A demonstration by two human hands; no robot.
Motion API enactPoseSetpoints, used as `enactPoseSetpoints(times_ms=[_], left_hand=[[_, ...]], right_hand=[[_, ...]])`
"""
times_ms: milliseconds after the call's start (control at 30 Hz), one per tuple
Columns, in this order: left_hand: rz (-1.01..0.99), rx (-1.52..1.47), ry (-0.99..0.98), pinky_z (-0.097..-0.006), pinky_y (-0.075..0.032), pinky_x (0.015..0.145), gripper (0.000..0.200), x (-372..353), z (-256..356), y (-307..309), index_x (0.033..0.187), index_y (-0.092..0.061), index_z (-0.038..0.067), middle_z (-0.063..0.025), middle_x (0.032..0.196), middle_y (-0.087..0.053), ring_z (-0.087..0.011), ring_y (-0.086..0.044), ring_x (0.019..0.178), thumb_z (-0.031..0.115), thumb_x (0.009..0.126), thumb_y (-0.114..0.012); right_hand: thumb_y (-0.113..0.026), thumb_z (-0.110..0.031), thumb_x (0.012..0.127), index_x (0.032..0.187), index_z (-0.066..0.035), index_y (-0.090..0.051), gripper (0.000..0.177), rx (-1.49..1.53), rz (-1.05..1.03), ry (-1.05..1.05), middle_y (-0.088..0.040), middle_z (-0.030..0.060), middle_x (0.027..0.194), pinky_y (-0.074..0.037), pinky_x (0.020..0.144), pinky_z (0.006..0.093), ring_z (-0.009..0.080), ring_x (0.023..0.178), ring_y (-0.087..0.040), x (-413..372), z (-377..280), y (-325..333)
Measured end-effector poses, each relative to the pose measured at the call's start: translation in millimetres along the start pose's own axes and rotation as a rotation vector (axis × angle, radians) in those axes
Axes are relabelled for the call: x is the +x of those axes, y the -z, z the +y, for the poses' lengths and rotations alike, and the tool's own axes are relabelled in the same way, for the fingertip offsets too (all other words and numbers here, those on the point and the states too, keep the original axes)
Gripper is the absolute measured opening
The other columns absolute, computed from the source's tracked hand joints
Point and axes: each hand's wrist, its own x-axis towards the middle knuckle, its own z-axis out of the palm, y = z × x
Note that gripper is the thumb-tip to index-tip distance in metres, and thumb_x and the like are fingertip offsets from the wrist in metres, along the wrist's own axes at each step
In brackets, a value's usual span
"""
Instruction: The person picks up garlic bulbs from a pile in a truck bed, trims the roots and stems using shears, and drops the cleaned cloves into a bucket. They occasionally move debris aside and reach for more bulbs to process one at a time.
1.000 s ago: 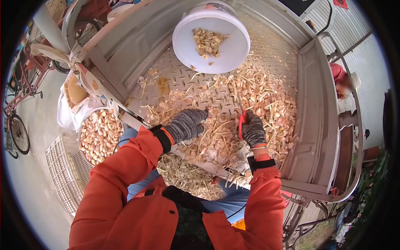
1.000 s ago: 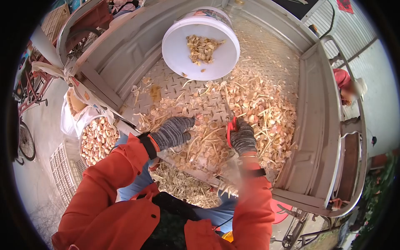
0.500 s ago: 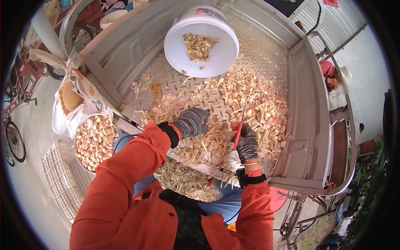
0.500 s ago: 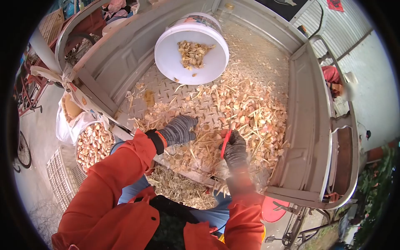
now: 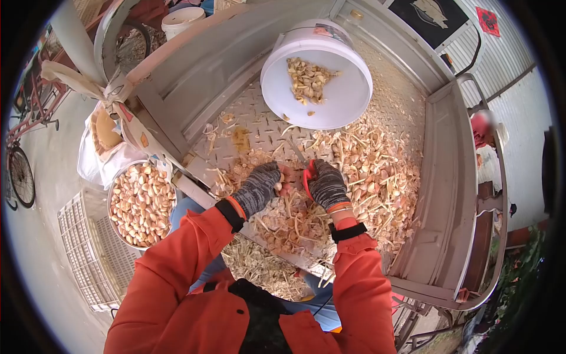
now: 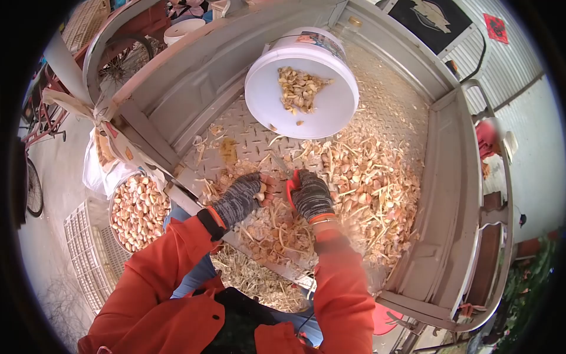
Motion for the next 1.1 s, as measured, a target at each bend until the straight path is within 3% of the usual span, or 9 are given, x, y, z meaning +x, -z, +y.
enactPoseSetpoints(times_ms=[133, 233, 433, 467, 533, 767, 933, 1033, 1100], left_hand=[[0.118, 0.423, -0.062, -0.0219, -0.046, 0.056, 0.024, 4, 1, -22, 0.106, -0.060, 0.002, -0.0011, 0.080, -0.061, -0.0080, -0.057, 0.067, 0.017, 0.088, -0.057], [-0.035, 0.550, -0.074, -0.0217, -0.044, 0.053, 0.026, -9, 12, -44, 0.108, -0.059, 0.001, -0.0008, 0.078, -0.060, -0.0076, -0.054, 0.062, 0.019, 0.089, -0.056], [-0.071, 0.164, -0.100, -0.0223, -0.047, 0.056, 0.027, -41, 14, -48, 0.109, -0.057, -0.004, -0.0063, 0.084, -0.062, -0.0116, -0.055, 0.065, 0.011, 0.087, -0.060], [-0.042, 0.068, -0.088, -0.0228, -0.048, 0.057, 0.027, -52, 15, -45, 0.109, -0.057, -0.004, -0.0073, 0.087, -0.062, -0.0124, -0.055, 0.066, 0.011, 0.086, -0.060], [-0.079, -0.078, -0.100, -0.0247, -0.051, 0.063, 0.027, -80, 14, -33, 0.110, -0.056, -0.004, -0.0099, 0.094, -0.062, -0.0149, -0.058, 0.073, 0.009, 0.086, -0.059], [-0.079, -0.097, 0.145, -0.0227, -0.050, 0.067, 0.028, -133, -62, -11, 0.113, -0.055, 0.000, -0.0075, 0.093, -0.059, -0.0134, -0.058, 0.077, 0.009, 0.087, -0.057], [-0.034, -0.029, 0.083, -0.0223, -0.050, 0.068, 0.034, -160, -58, -39, 0.119, -0.049, -0.001, -0.0085, 0.087, -0.060, -0.0161, -0.060, 0.071, 0.004, 0.085, -0.056], [-0.208, -0.005, 0.086, -0.0217, -0.053, 0.066, 0.029, -160, -58, -33, 0.113, -0.054, 0.003, -0.0069, 0.090, -0.060, -0.0123, -0.060, 0.076, 0.005, 0.085, -0.057], [-0.156, 0.020, 0.076, -0.0234, -0.052, 0.064, 0.027, -159, -62, -32, 0.112, -0.054, 0.003, -0.0094, 0.088, -0.060, -0.0147, -0.060, 0.075, 0.005, 0.085, -0.057]], right_hand=[[-0.065, -0.022, 0.076, 0.092, -0.003, -0.061, 0.025, 0.029, -0.029, -0.029, -0.064, 0.0173, 0.080, -0.050, 0.067, 0.0391, 0.0347, 0.075, -0.062, -3, -9, 7], [-0.065, -0.020, 0.076, 0.092, -0.001, -0.060, 0.026, 0.144, -0.002, -0.028, -0.063, 0.0165, 0.079, -0.050, 0.065, 0.0366, 0.0314, 0.072, -0.063, -10, -33, 37], [-0.065, -0.016, 0.075, 0.092, -0.002, -0.060, 0.023, 0.208, 0.135, 0.081, -0.062, 0.0140, 0.079, -0.050, 0.066, 0.0354, 0.0288, 0.071, -0.062, -37, -59, 81], [-0.066, -0.016, 0.073, 0.093, -0.003, -0.061, 0.025, 0.042, 0.193, 0.073, -0.061, 0.0124, 0.078, -0.049, 0.066, 0.0353, 0.0287, 0.071, -0.061, -49, -61, 93], [-0.069, -0.020, 0.070, 0.094, -0.005, -0.061, 0.030, -0.017, -0.032, -0.067, -0.061, 0.0102, 0.074, -0.048, 0.062, 0.0356, 0.0278, 0.070, -0.061, -87, -67, 117], [-0.071, -0.032, 0.070, 0.094, -0.005, -0.061, 0.037, 0.111, -0.219, -0.199, -0.061, 0.0166, 0.079, -0.048, 0.060, 0.0377, 0.0291, 0.067, -0.062, -190, -89, 87], [-0.067, -0.041, 0.072, 0.094, -0.003, -0.061, 0.045, -0.049, -0.202, -0.140, -0.063, 0.0179, 0.084, -0.047, 0.069, 0.0384, 0.0337, 0.075, -0.061, -199, -97, 96], [-0.067, -0.039, 0.072, 0.093, -0.004, -0.062, 0.042, -0.137, -0.172, -0.098, -0.063, 0.0173, 0.084, -0.047, 0.071, 0.0390, 0.0334, 0.076, -0.061, -203, -95, 99], [-0.068, -0.034, 0.071, 0.093, -0.005, -0.063, 0.037, -0.115, -0.158, -0.093, -0.064, 0.0154, 0.080, -0.049, 0.065, 0.0384, 0.0320, 0.072, -0.062, -206, -95, 101]])
